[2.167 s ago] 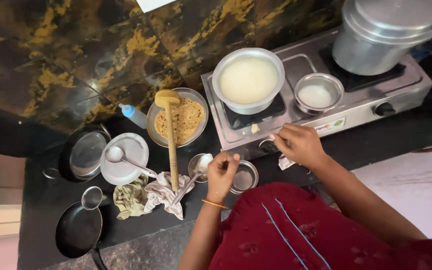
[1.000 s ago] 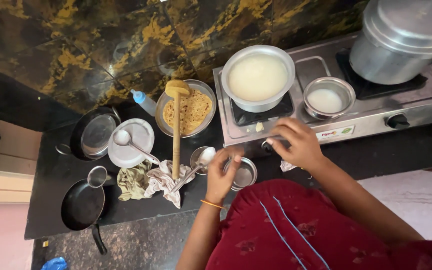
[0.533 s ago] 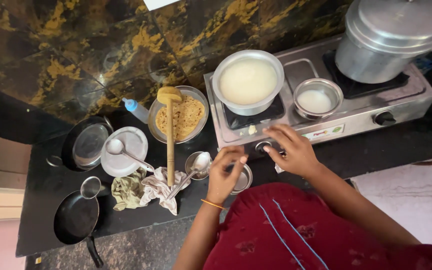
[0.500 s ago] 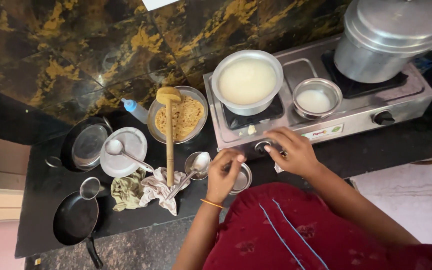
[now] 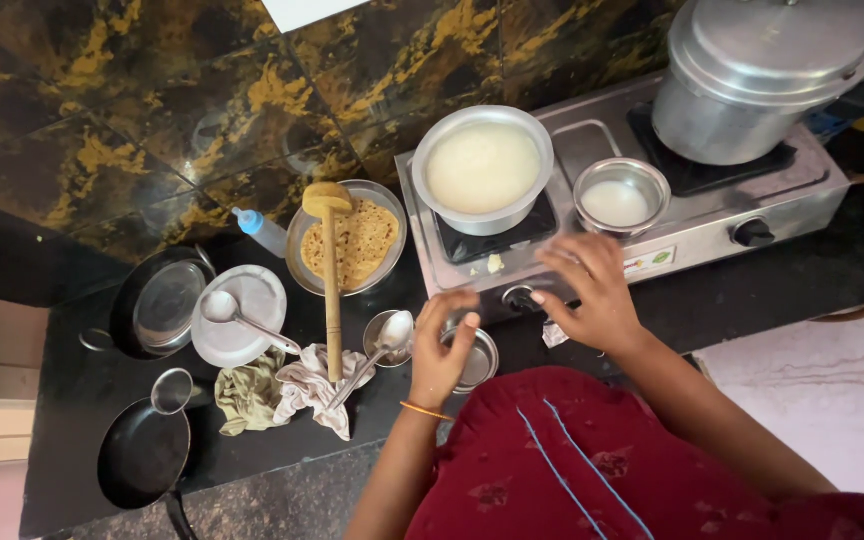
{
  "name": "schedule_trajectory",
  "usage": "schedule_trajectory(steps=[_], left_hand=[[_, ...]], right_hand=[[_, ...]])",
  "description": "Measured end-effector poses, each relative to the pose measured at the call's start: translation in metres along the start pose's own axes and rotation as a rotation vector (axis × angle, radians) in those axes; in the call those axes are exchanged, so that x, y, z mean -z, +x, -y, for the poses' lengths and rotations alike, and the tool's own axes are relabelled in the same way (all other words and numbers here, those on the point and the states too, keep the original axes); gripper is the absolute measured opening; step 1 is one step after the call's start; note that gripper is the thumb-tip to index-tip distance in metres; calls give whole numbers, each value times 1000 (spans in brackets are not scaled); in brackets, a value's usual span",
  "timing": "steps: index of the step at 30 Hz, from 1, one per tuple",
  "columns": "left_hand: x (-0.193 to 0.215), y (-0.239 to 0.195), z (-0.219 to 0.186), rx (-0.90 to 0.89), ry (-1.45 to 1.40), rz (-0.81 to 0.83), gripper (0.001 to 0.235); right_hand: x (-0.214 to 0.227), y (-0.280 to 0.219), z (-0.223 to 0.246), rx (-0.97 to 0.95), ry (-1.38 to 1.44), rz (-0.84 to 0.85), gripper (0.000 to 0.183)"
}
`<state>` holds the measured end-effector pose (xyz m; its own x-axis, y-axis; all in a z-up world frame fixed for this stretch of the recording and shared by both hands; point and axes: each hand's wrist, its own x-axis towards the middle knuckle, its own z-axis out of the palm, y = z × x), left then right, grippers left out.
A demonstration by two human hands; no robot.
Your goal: Washing a pan and then stirring a pot of milk on a gas stove.
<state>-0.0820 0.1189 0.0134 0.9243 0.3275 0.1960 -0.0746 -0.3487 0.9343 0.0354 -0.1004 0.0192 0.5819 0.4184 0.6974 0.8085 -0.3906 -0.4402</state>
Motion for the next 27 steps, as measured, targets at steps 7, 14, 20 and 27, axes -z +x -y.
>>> schedule_trajectory(steps=[7, 14, 20, 27], left_hand=[[-10, -1, 8, -103, 342, 127, 106], [-17, -1, 16, 43, -459, 22, 117], [-17, 1, 13, 153, -523, -37, 94], [-31, -16, 68, 222, -330, -12, 27]], right_hand=[[-13, -10, -15, -164, -94, 63, 112], [-20, -18, -26, -616, 732, -35, 125], [-17, -24, -41, -755, 1164, 161, 94], [-21, -42, -40, -526, 498, 248, 20]])
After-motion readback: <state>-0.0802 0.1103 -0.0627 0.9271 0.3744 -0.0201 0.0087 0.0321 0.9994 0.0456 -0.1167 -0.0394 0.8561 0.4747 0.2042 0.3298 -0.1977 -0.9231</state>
